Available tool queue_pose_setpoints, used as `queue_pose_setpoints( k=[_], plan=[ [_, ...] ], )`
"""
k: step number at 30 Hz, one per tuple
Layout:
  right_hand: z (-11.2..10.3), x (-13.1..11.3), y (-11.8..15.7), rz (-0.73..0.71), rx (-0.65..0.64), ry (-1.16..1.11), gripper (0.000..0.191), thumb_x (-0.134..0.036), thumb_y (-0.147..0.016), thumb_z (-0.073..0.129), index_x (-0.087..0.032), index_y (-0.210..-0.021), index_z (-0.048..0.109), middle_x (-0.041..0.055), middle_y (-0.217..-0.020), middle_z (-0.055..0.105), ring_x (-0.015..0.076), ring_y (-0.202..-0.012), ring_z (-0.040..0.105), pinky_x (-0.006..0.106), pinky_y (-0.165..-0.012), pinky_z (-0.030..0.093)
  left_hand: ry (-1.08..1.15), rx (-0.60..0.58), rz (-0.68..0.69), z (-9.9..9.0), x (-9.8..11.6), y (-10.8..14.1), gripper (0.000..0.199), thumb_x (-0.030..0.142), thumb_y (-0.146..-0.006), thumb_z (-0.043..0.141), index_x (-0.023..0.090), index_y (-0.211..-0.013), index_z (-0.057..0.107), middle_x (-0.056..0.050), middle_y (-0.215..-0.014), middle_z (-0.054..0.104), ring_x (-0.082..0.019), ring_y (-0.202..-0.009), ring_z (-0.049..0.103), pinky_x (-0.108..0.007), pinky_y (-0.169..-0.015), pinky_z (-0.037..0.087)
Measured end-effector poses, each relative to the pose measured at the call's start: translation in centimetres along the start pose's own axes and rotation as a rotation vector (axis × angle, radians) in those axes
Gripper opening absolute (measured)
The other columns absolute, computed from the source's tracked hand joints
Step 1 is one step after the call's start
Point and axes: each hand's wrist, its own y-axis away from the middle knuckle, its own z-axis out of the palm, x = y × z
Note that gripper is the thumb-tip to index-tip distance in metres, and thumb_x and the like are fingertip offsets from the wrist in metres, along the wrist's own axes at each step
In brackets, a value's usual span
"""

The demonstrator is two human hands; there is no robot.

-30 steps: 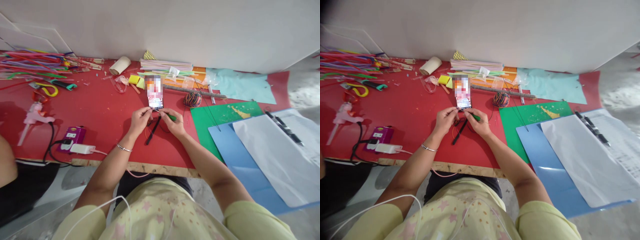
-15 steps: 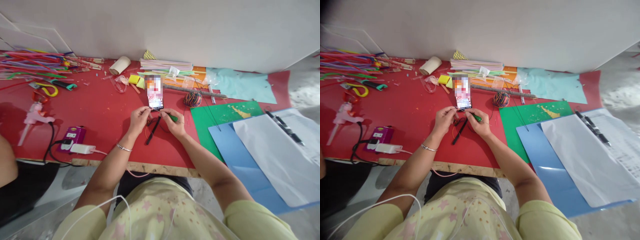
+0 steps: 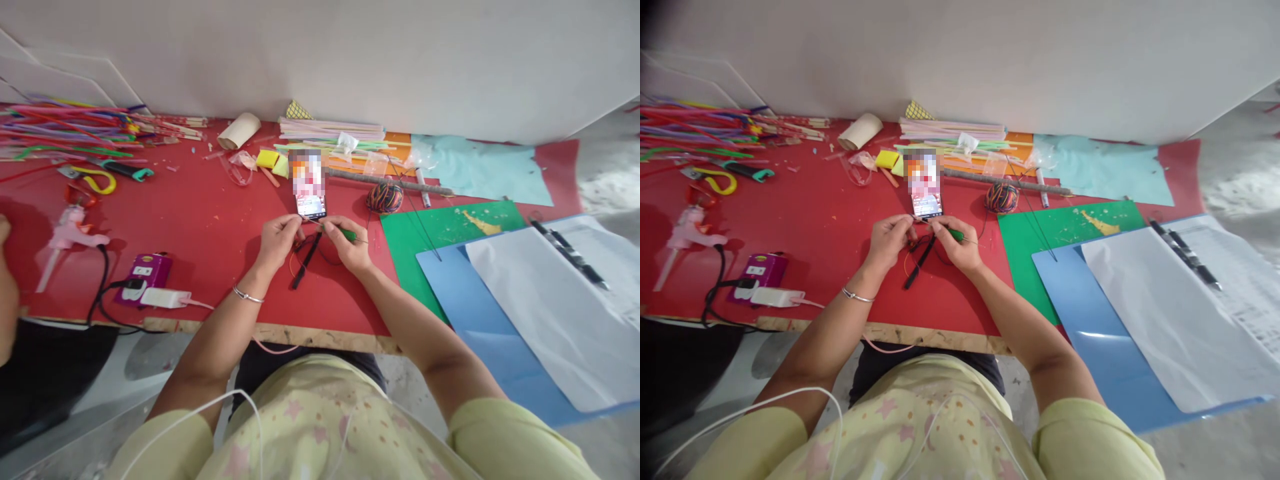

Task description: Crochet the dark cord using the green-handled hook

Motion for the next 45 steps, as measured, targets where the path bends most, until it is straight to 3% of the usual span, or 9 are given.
queue_pose_setpoints(
  k=[3, 5, 8, 11, 16, 21, 32, 39, 45],
  plan=[
    [-0.4, -0.7, -0.5, -0.092, 0.079, 0.048, 0.044, -0.055, -0.105, 0.050, -0.023, -0.088, 0.075, 0.0075, -0.103, 0.073, 0.0202, -0.097, 0.068, 0.035, -0.087, 0.056, 0.016, -0.025, 0.004, 0.0, 0.0, 0.0, 0.024, 0.037, -0.089, 0.063, 0.018, -0.076, 0.073, 0.000, -0.058, 0.061, -0.010, -0.052, 0.049, -0.022, -0.050, 0.036],
    [-0.8, -1.3, -0.9, -0.145, 0.096, 0.103, 0.049, -0.056, -0.107, 0.043, -0.023, -0.083, 0.069, 0.0071, -0.099, 0.071, 0.0191, -0.095, 0.067, 0.034, -0.086, 0.054, -0.015, -0.092, 0.008, 0.1, 0.2, 0.2, 0.023, 0.038, -0.089, 0.065, 0.019, -0.081, 0.075, 0.001, -0.059, 0.062, -0.011, -0.055, 0.052, -0.022, -0.053, 0.039],
    [-1.4, -2.0, -1.3, -0.157, -0.037, 0.284, 0.043, -0.053, -0.107, 0.046, -0.022, -0.089, 0.070, 0.0043, -0.085, 0.069, 0.0170, -0.080, 0.064, 0.032, -0.080, 0.052, -0.048, -0.221, 0.023, 0.2, 0.5, 0.6, 0.026, 0.041, -0.090, 0.065, 0.018, -0.091, 0.077, 0.000, -0.065, 0.065, -0.012, -0.060, 0.057, -0.023, -0.059, 0.043],
    [-1.7, -2.2, -1.3, -0.162, -0.180, 0.465, 0.037, -0.051, -0.103, 0.056, -0.021, -0.091, 0.074, 0.0053, -0.086, 0.072, 0.0179, -0.080, 0.065, 0.032, -0.077, 0.051, -0.130, -0.295, 0.086, 0.2, 0.7, 0.9, 0.028, 0.038, -0.091, 0.062, 0.017, -0.100, 0.078, -0.001, -0.073, 0.070, -0.013, -0.066, 0.061, -0.024, -0.064, 0.046],
    [-1.9, -1.8, -1.0, -0.080, -0.227, 0.500, 0.029, -0.044, -0.098, 0.064, -0.022, -0.088, 0.079, 0.0055, -0.086, 0.077, 0.0199, -0.078, 0.068, 0.032, -0.074, 0.052, -0.355, -0.301, 0.254, 0.2, -0.2, 1.0, 0.024, 0.026, -0.089, 0.060, 0.017, -0.100, 0.079, -0.003, -0.078, 0.072, -0.015, -0.070, 0.060, -0.025, -0.068, 0.043],
    [-1.8, -1.2, -0.8, -0.092, -0.247, 0.595, 0.018, -0.030, -0.093, 0.065, -0.021, -0.085, 0.079, 0.0050, -0.086, 0.079, 0.0203, -0.077, 0.069, 0.032, -0.074, 0.051, -0.505, -0.315, 0.301, 0.4, -0.6, 1.1, 0.016, 0.022, -0.085, 0.060, 0.017, -0.074, 0.071, 0.001, -0.062, 0.058, -0.013, -0.060, 0.049, -0.025, -0.061, 0.034],
    [-1.7, -0.2, -0.9, -0.171, -0.242, 0.617, 0.023, -0.033, -0.100, 0.055, -0.020, -0.094, 0.073, 0.0084, -0.094, 0.075, 0.0221, -0.089, 0.068, 0.033, -0.080, 0.050, -0.347, -0.412, 0.168, 0.6, 0.9, 1.5, 0.023, 0.028, -0.087, 0.058, 0.016, -0.070, 0.065, 0.001, -0.061, 0.059, -0.012, -0.058, 0.048, -0.025, -0.057, 0.031],
    [-2.0, -0.8, -0.8, -0.123, -0.305, 0.692, 0.017, -0.029, -0.094, 0.063, -0.022, -0.091, 0.079, 0.0061, -0.089, 0.079, 0.0218, -0.080, 0.070, 0.033, -0.073, 0.049, -0.513, -0.290, 0.275, 0.6, -0.6, 1.2, 0.011, 0.022, -0.082, 0.063, 0.018, -0.077, 0.071, 0.000, -0.062, 0.058, -0.014, -0.059, 0.048, -0.026, -0.060, 0.032],
    [-1.7, -0.1, -0.7, -0.131, -0.295, 0.742, 0.016, -0.024, -0.093, 0.060, -0.020, -0.093, 0.075, 0.0085, -0.093, 0.077, 0.0223, -0.084, 0.068, 0.033, -0.075, 0.048, -0.439, -0.322, 0.233, 0.7, -0.2, 1.2, 0.013, 0.022, -0.081, 0.061, 0.017, -0.073, 0.070, 0.001, -0.061, 0.056, -0.013, -0.059, 0.046, -0.026, -0.060, 0.031]
  ],
)
